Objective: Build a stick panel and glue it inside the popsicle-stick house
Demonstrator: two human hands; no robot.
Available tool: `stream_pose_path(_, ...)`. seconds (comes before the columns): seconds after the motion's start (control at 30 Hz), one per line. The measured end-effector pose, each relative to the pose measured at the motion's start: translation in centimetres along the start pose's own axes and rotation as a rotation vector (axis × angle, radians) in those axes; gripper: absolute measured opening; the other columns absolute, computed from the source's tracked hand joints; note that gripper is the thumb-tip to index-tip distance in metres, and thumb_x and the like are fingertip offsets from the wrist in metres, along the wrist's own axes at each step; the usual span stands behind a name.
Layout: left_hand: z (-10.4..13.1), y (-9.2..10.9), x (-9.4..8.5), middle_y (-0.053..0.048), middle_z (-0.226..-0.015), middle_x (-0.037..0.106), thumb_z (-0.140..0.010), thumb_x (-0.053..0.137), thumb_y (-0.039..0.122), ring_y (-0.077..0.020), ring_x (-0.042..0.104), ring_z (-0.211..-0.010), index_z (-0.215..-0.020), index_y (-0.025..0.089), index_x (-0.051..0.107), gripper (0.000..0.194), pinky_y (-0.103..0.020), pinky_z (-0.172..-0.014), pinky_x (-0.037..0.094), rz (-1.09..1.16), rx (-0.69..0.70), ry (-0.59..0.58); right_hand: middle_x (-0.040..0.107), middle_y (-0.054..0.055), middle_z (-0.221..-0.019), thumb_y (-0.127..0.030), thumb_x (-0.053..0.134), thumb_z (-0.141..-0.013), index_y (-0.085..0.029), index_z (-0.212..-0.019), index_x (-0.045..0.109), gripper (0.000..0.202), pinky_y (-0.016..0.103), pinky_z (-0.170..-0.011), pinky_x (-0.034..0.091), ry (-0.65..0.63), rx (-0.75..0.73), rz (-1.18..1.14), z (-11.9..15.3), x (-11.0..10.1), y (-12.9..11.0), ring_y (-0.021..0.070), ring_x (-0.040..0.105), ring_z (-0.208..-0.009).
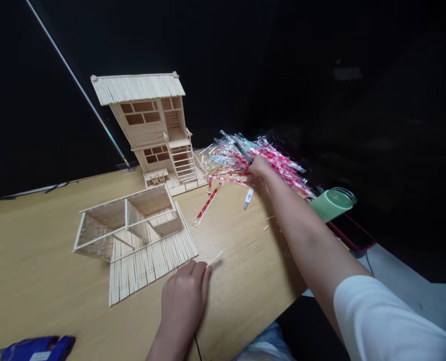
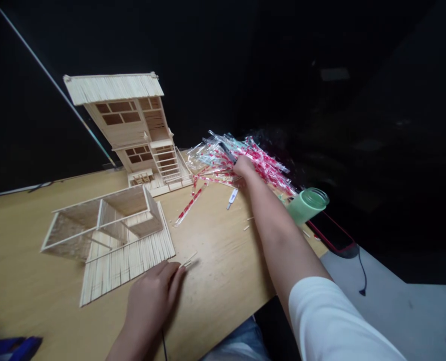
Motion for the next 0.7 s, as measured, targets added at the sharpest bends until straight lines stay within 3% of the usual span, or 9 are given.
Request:
stream_pose_path(0.13, -0.1, 0.0, 0.0, -0.005, -0.089, 0.069, -0.102, 0.042, 0.033, -0.0216, 0.068, -0.083, -0.088, 0.023, 0.069, 0.032, -0.030, -0.067, 0.042, -0.027, -0.018, -0.053, 0.068, 0.014, -0.102, -0.023, 0.078, -0.080, -0.012, -0.099, 0.067, 0.025, 0.035, -0.084, 0.052, -0.026, 0.003, 0.245, 0.0, 1.8, -0.7, 0.0252, 0.064, -0.099)
stream_pose_path(0.27, -0.2, 0.1, 0.0, -0.005, -0.092, 0.069, -0.101, 0.043, 0.032, -0.0217, 0.068, -0.085, -0.089, 0.022, 0.070, 0.031, -0.030, -0.066, 0.042, -0.056, -0.043, -0.117, 0.060, 0.010, -0.128, -0.036, 0.060, -0.096, -0.017, -0.127, 0.058, 0.036, 0.045, -0.089, 0.055, -0.085, -0.059, 0.366, 0.6, 2.2, -0.9, 0.0231, 0.063, -0.107)
stream_pose_path(0.33, -0.2, 0.2, 0.0, -0.005, -0.093, 0.069, -0.102, 0.043, 0.033, -0.0222, 0.068, -0.087, -0.090, 0.022, 0.070, 0.031, -0.029, -0.066, 0.042, -0.070, -0.043, -0.142, 0.063, 0.011, -0.123, -0.033, 0.064, -0.093, -0.016, -0.122, 0.061, 0.034, 0.042, -0.089, 0.054, -0.086, -0.108, 0.386, 1.2, 1.9, -1.0, 0.0228, 0.063, -0.105)
stream_pose_path(0.5, 0.0, 0.3, -0.1, -0.006, -0.093, 0.069, -0.101, 0.042, 0.033, -0.0242, 0.069, -0.088, -0.090, 0.021, 0.070, 0.032, -0.030, -0.065, 0.043, -0.079, -0.044, -0.172, 0.067, 0.007, -0.087, -0.013, 0.074, -0.075, -0.016, -0.095, 0.066, 0.022, 0.032, -0.079, 0.046, 0.032, -0.226, 0.345, 3.0, 0.3, -2.1, 0.0226, 0.060, -0.085)
stream_pose_path(0.63, 0.0, 0.4, -0.4, -0.006, -0.093, 0.069, -0.102, 0.041, 0.034, -0.0256, 0.069, -0.088, -0.093, 0.021, 0.071, 0.034, -0.032, -0.064, 0.044, -0.071, -0.049, -0.176, 0.066, 0.006, -0.087, -0.014, 0.067, -0.076, -0.018, -0.093, 0.062, 0.018, 0.031, -0.076, 0.044, 0.186, -0.297, 0.252, 4.9, -1.7, -3.9, 0.0224, 0.058, -0.084)
stream_pose_path(0.7, 0.1, 0.5, -0.6, -0.006, -0.094, 0.069, -0.102, 0.041, 0.033, -0.0252, 0.069, -0.087, -0.093, 0.021, 0.071, 0.034, -0.032, -0.065, 0.044, -0.064, -0.053, -0.167, 0.065, 0.005, -0.082, -0.019, 0.066, -0.078, -0.019, -0.086, 0.059, 0.010, 0.031, -0.074, 0.046, 0.209, -0.329, 0.072, 6.3, -2.8, -4.9, 0.0211, 0.060, -0.080)
Point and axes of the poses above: each hand's wrist, its own z-axis away from the middle knuckle, its own x-axis out of the palm, y = z × x, the point moved 2 cm from there along -z, towards the middle knuckle
